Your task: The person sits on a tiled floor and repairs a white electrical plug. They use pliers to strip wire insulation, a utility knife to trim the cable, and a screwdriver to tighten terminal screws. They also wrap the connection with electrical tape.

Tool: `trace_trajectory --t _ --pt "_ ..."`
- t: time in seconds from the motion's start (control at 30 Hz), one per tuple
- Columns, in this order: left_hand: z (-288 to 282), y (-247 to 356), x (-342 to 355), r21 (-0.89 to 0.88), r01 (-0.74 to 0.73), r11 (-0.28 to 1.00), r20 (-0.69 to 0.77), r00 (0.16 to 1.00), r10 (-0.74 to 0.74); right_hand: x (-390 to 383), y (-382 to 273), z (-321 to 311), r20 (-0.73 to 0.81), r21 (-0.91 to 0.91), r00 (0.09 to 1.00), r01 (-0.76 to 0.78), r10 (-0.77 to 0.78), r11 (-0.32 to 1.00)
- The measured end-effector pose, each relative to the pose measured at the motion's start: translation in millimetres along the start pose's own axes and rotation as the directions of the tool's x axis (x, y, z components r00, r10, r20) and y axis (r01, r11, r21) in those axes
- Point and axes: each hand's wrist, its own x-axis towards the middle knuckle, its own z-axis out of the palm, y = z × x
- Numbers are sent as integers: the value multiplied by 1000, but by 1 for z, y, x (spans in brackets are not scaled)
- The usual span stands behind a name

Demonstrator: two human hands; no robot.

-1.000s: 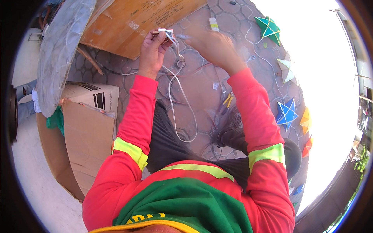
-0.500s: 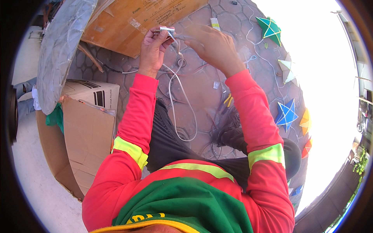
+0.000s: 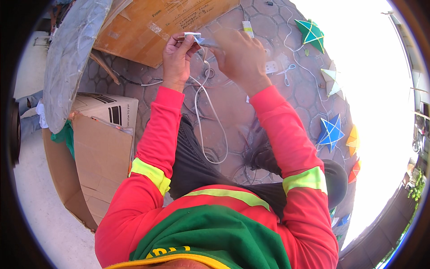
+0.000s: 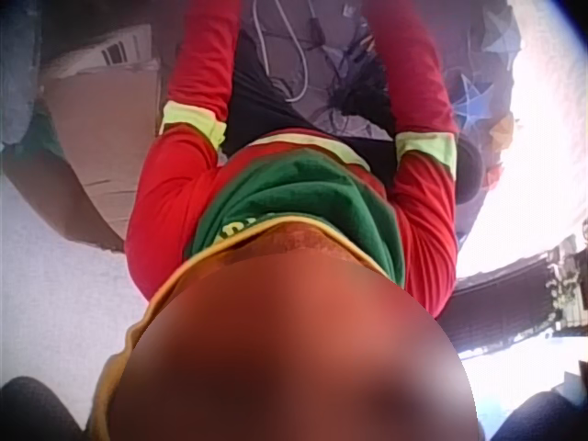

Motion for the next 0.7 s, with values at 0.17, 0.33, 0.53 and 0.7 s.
trace_trajectory --t 0.17,0.33,0.53,0.7 --pt "3 -1 0 -38 32 999 -56 998 -34 -1 -3 4 -44 -27 999 9 -10 1000" --pt "7 -2 -3 -71 63 995 -137 988 -72 -2 -6 4 -65 -54 998 -2 -1 999" --pt "5 -3 -5 -45 94 995 -153 983 -100 -3 -8 6 -87 -56 996 -7 3 998" --pt "4 -1 -5 -72 95 993 -196 975 -107 -3 -2 4 -27 78 999 -21 23 997"
